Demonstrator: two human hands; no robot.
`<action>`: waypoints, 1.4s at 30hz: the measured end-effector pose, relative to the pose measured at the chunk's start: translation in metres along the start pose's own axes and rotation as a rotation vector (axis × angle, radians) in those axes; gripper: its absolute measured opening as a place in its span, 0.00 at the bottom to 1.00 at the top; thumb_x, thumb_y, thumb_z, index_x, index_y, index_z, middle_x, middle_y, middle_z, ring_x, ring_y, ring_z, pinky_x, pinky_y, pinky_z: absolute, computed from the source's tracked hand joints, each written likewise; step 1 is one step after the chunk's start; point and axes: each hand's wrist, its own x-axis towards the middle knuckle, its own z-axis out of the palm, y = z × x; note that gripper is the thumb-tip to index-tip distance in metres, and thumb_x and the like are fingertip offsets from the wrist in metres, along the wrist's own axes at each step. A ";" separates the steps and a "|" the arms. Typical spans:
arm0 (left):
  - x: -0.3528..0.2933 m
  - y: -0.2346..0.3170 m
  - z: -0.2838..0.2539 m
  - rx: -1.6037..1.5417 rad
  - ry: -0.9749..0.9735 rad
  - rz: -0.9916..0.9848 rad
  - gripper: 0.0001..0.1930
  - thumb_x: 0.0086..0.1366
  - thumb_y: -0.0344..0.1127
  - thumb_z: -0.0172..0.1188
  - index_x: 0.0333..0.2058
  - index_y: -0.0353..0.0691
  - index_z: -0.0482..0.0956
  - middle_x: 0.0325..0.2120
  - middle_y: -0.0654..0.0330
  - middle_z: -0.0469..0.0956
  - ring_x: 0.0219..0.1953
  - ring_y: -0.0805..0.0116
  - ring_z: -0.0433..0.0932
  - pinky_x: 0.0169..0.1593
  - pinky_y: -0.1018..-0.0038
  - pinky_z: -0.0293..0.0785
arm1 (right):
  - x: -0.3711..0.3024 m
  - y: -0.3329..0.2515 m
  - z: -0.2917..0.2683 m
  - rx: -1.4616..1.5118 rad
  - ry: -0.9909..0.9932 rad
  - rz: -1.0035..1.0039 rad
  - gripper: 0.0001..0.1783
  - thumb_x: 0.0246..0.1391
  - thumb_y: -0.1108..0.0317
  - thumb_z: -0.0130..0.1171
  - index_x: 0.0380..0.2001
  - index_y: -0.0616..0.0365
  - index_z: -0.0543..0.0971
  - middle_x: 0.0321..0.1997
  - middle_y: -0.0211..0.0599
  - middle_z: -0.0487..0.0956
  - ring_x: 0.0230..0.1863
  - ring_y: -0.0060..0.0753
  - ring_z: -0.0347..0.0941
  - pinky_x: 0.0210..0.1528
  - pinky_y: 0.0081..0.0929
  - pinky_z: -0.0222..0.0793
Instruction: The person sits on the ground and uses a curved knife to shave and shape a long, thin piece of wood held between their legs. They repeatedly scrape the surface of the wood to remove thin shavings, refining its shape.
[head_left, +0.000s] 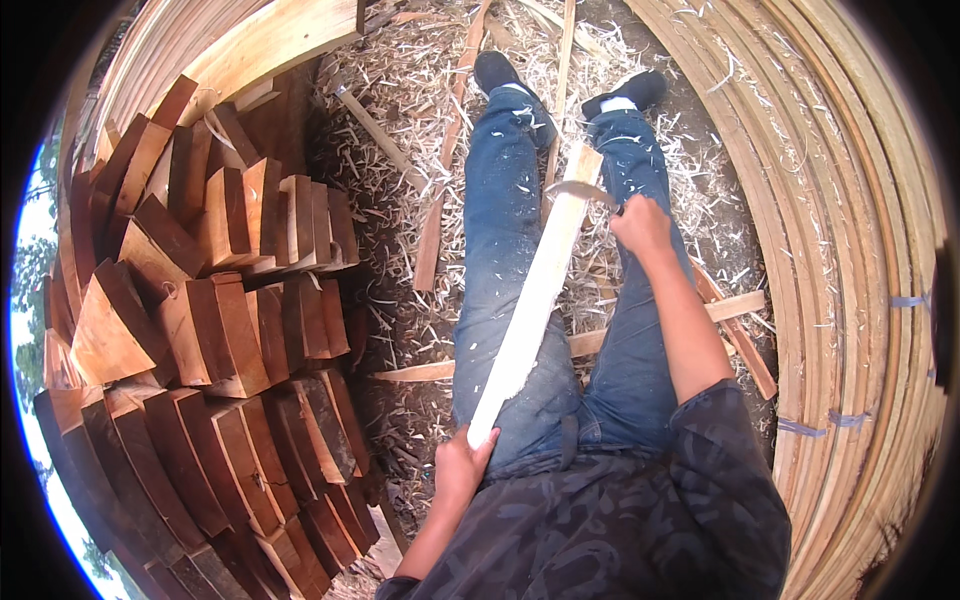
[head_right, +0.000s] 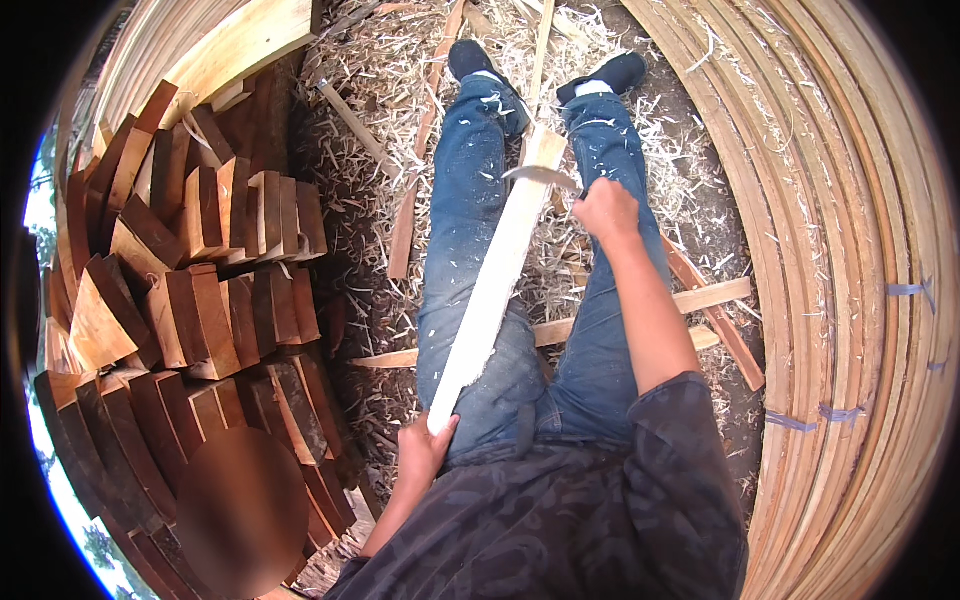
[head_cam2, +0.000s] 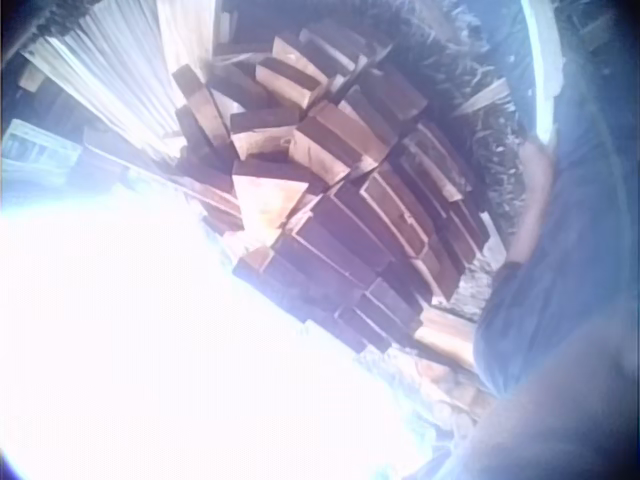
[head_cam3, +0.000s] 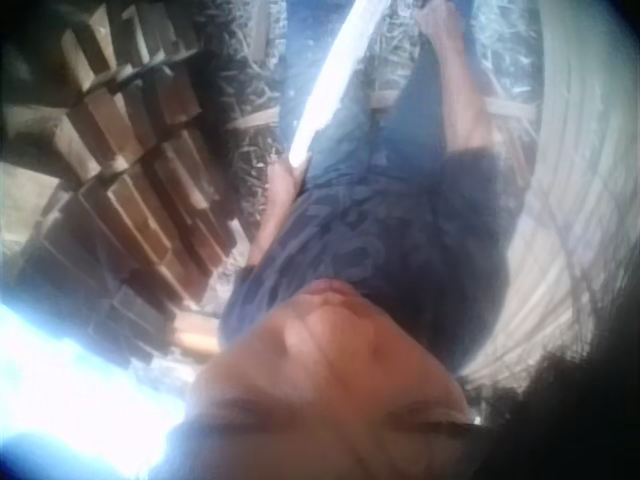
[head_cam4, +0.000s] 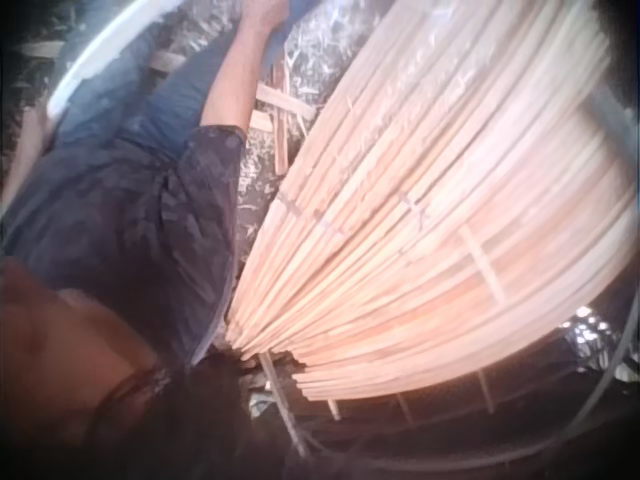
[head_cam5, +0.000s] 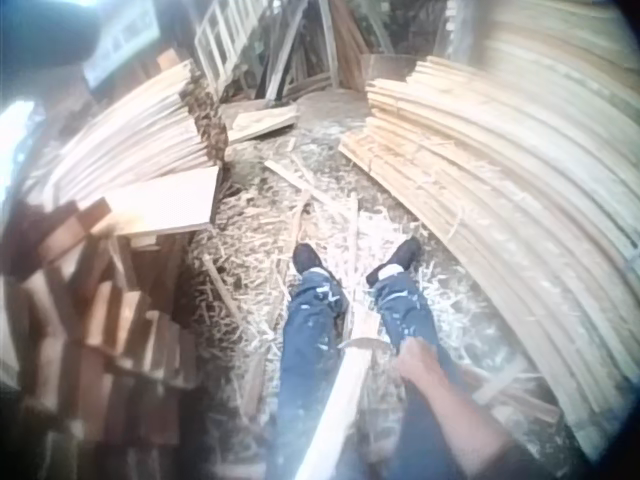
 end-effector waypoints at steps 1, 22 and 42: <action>0.000 0.000 -0.002 -0.001 -0.019 -0.008 0.21 0.57 0.48 0.62 0.29 0.29 0.77 0.19 0.41 0.76 0.26 0.43 0.77 0.28 0.59 0.73 | 0.012 0.003 -0.007 -0.013 0.000 0.071 0.19 0.42 0.58 0.59 0.30 0.65 0.80 0.36 0.57 0.79 0.41 0.55 0.76 0.45 0.42 0.72; 0.008 0.003 -0.035 -0.598 -0.559 -0.077 0.16 0.66 0.36 0.54 0.48 0.34 0.67 0.18 0.68 0.67 0.17 0.80 0.65 0.21 0.81 0.63 | -0.111 0.052 0.044 0.741 0.161 -0.146 0.15 0.53 0.66 0.59 0.19 0.62 0.69 0.12 0.27 0.66 0.13 0.19 0.61 0.17 0.24 0.57; -0.016 -0.010 -0.009 -0.454 -0.393 0.042 0.20 0.66 0.45 0.51 0.40 0.29 0.75 0.29 0.48 0.79 0.34 0.63 0.77 0.42 0.69 0.70 | -0.230 0.033 0.040 0.601 -0.097 -0.543 0.18 0.60 0.60 0.51 0.23 0.64 0.72 0.10 0.35 0.63 0.13 0.21 0.57 0.18 0.26 0.55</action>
